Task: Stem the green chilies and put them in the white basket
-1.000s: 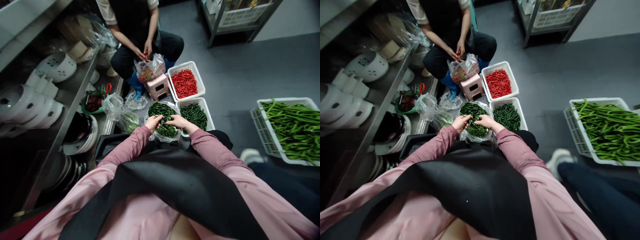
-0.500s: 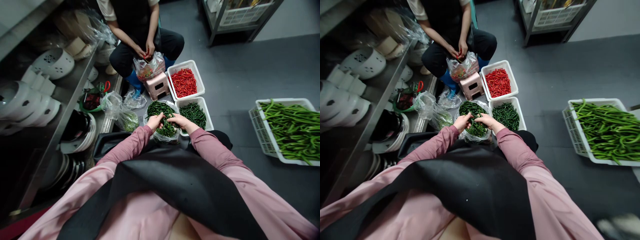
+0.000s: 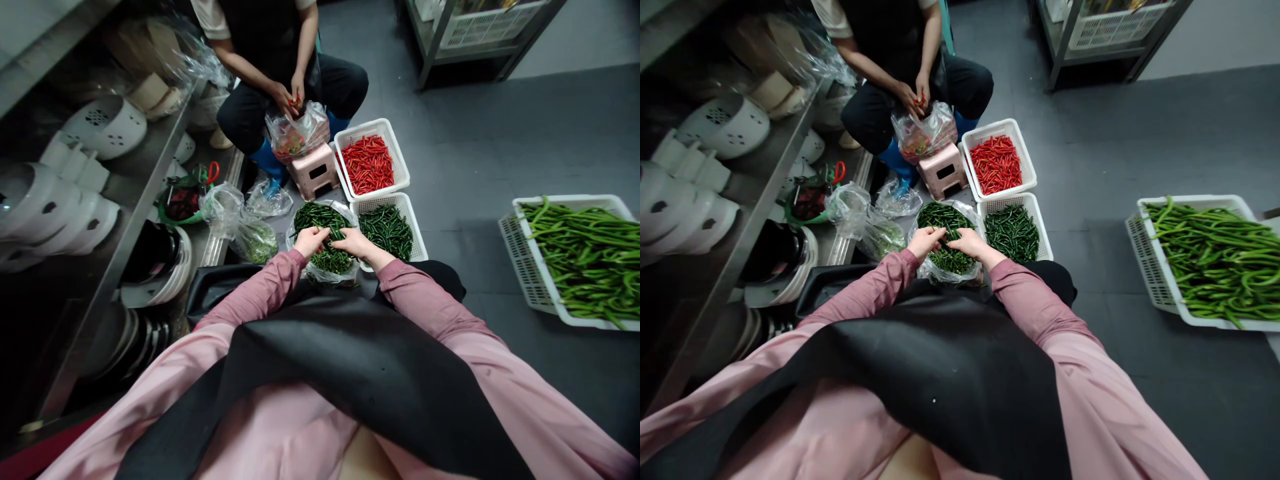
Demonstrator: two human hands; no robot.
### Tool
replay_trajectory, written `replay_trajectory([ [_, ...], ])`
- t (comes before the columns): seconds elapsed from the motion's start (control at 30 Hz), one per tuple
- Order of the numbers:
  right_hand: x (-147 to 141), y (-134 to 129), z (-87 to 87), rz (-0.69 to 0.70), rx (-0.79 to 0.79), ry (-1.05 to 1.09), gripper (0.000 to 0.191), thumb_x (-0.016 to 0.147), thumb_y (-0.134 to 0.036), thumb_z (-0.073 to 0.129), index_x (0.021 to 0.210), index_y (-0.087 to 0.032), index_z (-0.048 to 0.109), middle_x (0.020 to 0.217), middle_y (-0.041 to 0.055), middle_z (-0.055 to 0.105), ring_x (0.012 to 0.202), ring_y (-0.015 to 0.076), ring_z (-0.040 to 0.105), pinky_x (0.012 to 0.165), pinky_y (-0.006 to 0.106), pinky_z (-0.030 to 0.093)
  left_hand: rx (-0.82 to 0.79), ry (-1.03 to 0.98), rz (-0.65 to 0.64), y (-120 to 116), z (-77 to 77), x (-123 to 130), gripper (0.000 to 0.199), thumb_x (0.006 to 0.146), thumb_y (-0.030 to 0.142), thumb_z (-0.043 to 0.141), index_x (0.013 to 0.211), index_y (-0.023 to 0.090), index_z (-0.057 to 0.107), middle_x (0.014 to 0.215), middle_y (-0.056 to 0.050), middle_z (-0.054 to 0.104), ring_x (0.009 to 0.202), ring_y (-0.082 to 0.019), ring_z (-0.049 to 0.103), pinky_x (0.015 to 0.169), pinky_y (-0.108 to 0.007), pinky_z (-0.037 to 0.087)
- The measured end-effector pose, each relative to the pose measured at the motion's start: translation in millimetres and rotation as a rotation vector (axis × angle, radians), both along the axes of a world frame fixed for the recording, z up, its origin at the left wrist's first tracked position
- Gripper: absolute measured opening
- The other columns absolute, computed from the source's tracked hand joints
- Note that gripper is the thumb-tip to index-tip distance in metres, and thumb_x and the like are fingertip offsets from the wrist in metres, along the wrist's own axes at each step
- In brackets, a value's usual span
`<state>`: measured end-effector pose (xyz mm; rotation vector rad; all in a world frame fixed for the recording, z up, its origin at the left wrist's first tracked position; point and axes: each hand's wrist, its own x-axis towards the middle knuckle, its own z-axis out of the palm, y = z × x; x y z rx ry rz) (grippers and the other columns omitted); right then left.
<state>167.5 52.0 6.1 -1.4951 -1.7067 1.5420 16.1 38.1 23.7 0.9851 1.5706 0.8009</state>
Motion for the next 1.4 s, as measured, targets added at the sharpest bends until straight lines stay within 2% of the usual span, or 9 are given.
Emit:
replay_trajectory([
  [0.27, 5.6, 0.9, 14.2, 0.288, 0.245, -0.069, 0.024, 0.069, -0.021, 0.058, 0.091, -0.013, 0.064, 0.074, -0.0006, 0.061, 0.063, 0.01, 0.049, 0.059, 0.021, 0.036, -0.21, -0.117, -0.116, 8.7, 8.8, -12.0, 0.015, 0.075, 0.025, 0.055, 0.066, 0.013, 0.056, 0.059, -0.003, 0.06, 0.034, -0.006, 0.039, 0.035, -0.021, 0.023],
  [0.5, -0.6, -4.3, 7.6, 0.183, 0.086, -0.163, 0.014, 0.066, -0.018, 0.058, 0.078, -0.013, 0.061, 0.066, 0.0007, 0.059, 0.057, 0.0113, 0.049, 0.054, 0.022, 0.036, 0.135, 0.512, -0.177, 3.1, -4.5, -9.3, 0.022, 0.074, 0.029, 0.06, 0.056, 0.016, 0.056, 0.069, -0.007, 0.062, 0.07, -0.015, 0.058, 0.058, -0.022, 0.04],
  [0.7, -0.4, -5.0, 5.8, -0.06, -0.224, 0.115, 0.015, 0.066, -0.021, 0.061, 0.079, -0.015, 0.058, 0.057, -0.003, 0.054, 0.046, 0.0077, 0.042, 0.044, 0.02, 0.031, -0.116, 0.007, -0.02, 12.4, -2.6, -16.3, 0.028, 0.087, 0.033, 0.046, 0.076, 0.012, 0.061, 0.064, -0.005, 0.059, 0.042, -0.006, 0.043, 0.04, -0.019, 0.032],
  [0.8, -0.7, -7.1, 8.1, -0.006, -0.375, 0.349, 0.024, 0.067, -0.028, 0.064, 0.087, -0.015, 0.059, 0.065, -0.0015, 0.06, 0.041, 0.0044, 0.034, 0.039, 0.019, 0.025, -0.154, -0.226, 0.012, 12.5, 3.3, -13.4, 0.029, 0.089, 0.033, 0.045, 0.077, 0.01, 0.059, 0.059, -0.003, 0.057, 0.038, -0.003, 0.038, 0.037, -0.017, 0.029],
  [0.87, -2.9, -10.2, 9.8, 0.06, -0.443, 0.437, 0.028, 0.066, -0.03, 0.067, 0.088, -0.015, 0.06, 0.071, 0.0004, 0.064, 0.04, 0.0034, 0.031, 0.037, 0.019, 0.022, -0.099, -0.156, -0.019, 9.6, 3.5, -9.0, 0.031, 0.09, 0.033, 0.043, 0.077, 0.011, 0.06, 0.056, -0.001, 0.055, 0.037, -0.004, 0.039, 0.039, -0.018, 0.031],
  [1.03, -3.0, -10.9, 13.7, -0.096, -0.504, 0.33, 0.012, 0.063, -0.019, 0.067, 0.069, -0.014, 0.058, 0.062, 0.0019, 0.063, 0.038, 0.0046, 0.031, 0.035, 0.02, 0.024, 0.221, 0.604, -0.256, 4.9, -10.6, -13.6, 0.027, 0.086, 0.036, 0.048, 0.078, 0.016, 0.065, 0.073, -0.007, 0.062, 0.073, -0.016, 0.06, 0.062, -0.022, 0.042],
  [1.17, 18.4, 4.2, 21.6, -0.325, -0.465, 0.356, 0.006, 0.064, -0.014, 0.063, 0.065, -0.013, 0.057, 0.058, 0.0021, 0.059, 0.037, 0.0037, 0.03, 0.032, 0.018, 0.022, 0.205, 1.069, -0.499, 0.2, -25.3, -31.6, 0.022, 0.085, 0.023, 0.047, 0.096, 0.018, 0.066, 0.107, -0.013, 0.059, 0.099, -0.022, 0.055, 0.076, -0.029, 0.042],
  [1.27, 41.5, 15.4, 30.2, -0.548, -0.402, 0.504, 0.005, 0.067, -0.013, 0.059, 0.072, -0.011, 0.059, 0.056, -0.0004, 0.056, 0.038, 0.0028, 0.031, 0.033, 0.017, 0.022, 0.324, 1.178, -0.614, -6.2, -34.3, -28.5, 0.037, 0.083, 0.013, 0.046, 0.118, 0.018, 0.057, 0.125, -0.015, 0.05, 0.106, -0.024, 0.049, 0.081, -0.033, 0.04],
  [1.4, 58.0, 16.0, 35.0, -0.672, -0.404, 0.613, 0.005, 0.069, -0.015, 0.059, 0.073, -0.012, 0.057, 0.055, -0.002, 0.054, 0.038, 0.003, 0.032, 0.034, 0.017, 0.023, 0.468, 1.06, -1.107, -5.8, -53.2, 9.4, 0.03, 0.087, 0.017, 0.041, 0.107, 0.02, 0.065, 0.111, -0.011, 0.061, 0.104, -0.022, 0.049, 0.084, -0.033, 0.038],
])
